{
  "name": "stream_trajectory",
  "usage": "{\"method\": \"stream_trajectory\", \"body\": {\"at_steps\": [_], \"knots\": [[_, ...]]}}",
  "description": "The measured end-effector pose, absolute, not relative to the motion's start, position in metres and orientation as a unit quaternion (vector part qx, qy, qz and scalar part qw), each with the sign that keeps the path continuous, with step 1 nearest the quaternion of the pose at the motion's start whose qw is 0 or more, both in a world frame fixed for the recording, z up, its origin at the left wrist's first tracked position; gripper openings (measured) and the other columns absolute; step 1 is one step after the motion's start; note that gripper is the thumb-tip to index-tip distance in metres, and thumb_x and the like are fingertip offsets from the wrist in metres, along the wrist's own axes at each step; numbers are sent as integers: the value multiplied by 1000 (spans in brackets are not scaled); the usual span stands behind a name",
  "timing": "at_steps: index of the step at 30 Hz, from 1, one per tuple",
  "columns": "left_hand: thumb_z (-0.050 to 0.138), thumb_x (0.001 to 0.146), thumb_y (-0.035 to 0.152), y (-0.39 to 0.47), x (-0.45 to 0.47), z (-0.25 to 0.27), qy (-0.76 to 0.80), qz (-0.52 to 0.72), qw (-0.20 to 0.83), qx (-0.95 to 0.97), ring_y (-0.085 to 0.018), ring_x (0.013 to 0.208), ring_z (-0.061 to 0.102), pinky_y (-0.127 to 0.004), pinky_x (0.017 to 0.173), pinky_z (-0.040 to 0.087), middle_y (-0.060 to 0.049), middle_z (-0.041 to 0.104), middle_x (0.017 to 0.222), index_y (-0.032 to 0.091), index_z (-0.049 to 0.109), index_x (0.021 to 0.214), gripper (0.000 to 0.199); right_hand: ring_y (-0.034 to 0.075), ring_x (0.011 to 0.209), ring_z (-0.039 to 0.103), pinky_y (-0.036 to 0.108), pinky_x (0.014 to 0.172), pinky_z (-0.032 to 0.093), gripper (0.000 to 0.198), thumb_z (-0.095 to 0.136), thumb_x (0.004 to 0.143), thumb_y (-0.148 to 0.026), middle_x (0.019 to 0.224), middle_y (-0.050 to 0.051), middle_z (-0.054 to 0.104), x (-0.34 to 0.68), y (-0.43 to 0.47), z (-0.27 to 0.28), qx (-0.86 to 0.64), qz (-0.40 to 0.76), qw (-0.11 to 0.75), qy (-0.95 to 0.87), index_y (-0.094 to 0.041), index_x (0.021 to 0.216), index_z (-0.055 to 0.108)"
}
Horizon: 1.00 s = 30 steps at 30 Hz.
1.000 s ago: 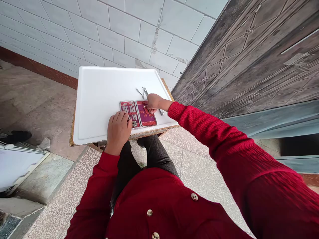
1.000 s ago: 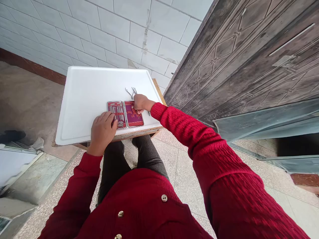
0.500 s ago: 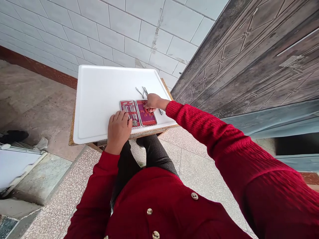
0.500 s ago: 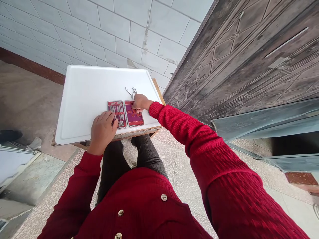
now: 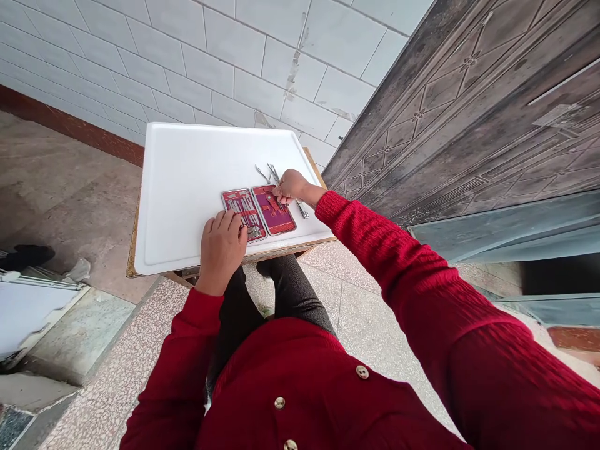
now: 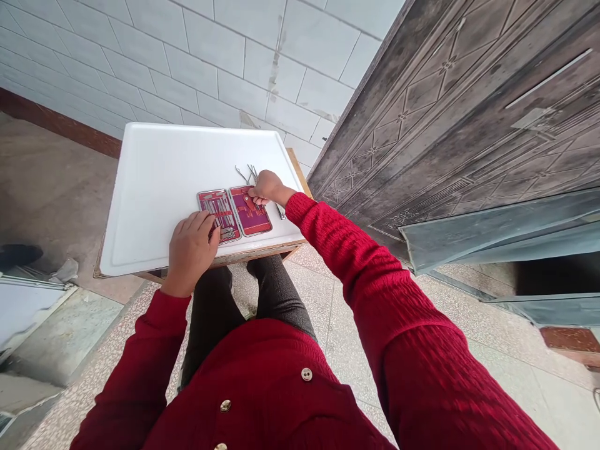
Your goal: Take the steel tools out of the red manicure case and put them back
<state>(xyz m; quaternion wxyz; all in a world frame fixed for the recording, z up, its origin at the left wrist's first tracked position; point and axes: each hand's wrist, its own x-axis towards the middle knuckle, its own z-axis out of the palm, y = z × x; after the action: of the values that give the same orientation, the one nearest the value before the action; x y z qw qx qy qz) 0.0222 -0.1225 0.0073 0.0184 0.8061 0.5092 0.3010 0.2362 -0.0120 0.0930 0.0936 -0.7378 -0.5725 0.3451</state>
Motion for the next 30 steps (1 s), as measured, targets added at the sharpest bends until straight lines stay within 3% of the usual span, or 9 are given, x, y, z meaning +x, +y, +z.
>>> {"method": "stream_trajectory", "body": {"at_steps": [9,16,25,30], "knots": [[45,103,27,-122,19,6,505,294,17,812,-35,135,56,-54,112,48,-17,65,140,18,70,123,34,16,65,72,24,64,63,22,69,93,-13,74,10,75,232,-7,96,-718,344,68,-601,-10,71,67],[46,103,27,-123,19,7,514,288,12,808,-36,135,57,-52,113,48,-18,66,139,15,71,120,33,15,66,72,22,65,61,18,68,92,-12,79,12,78,236,21,100,-724,326,118,-597,-10,74,68],[47,102,28,-123,16,5,507,295,-18,810,-35,133,60,-54,110,52,-16,68,137,19,71,121,31,22,76,76,30,80,62,17,64,89,-12,81,12,79,241,63,90,-717,264,96,-638,-13,73,70],[46,103,28,-123,16,4,509,299,-9,807,-36,133,59,-55,111,50,-17,67,138,18,71,120,32,18,72,74,25,75,58,17,61,91,-12,83,11,79,241,53,96,-722,237,77,-645,-12,76,70]]}}
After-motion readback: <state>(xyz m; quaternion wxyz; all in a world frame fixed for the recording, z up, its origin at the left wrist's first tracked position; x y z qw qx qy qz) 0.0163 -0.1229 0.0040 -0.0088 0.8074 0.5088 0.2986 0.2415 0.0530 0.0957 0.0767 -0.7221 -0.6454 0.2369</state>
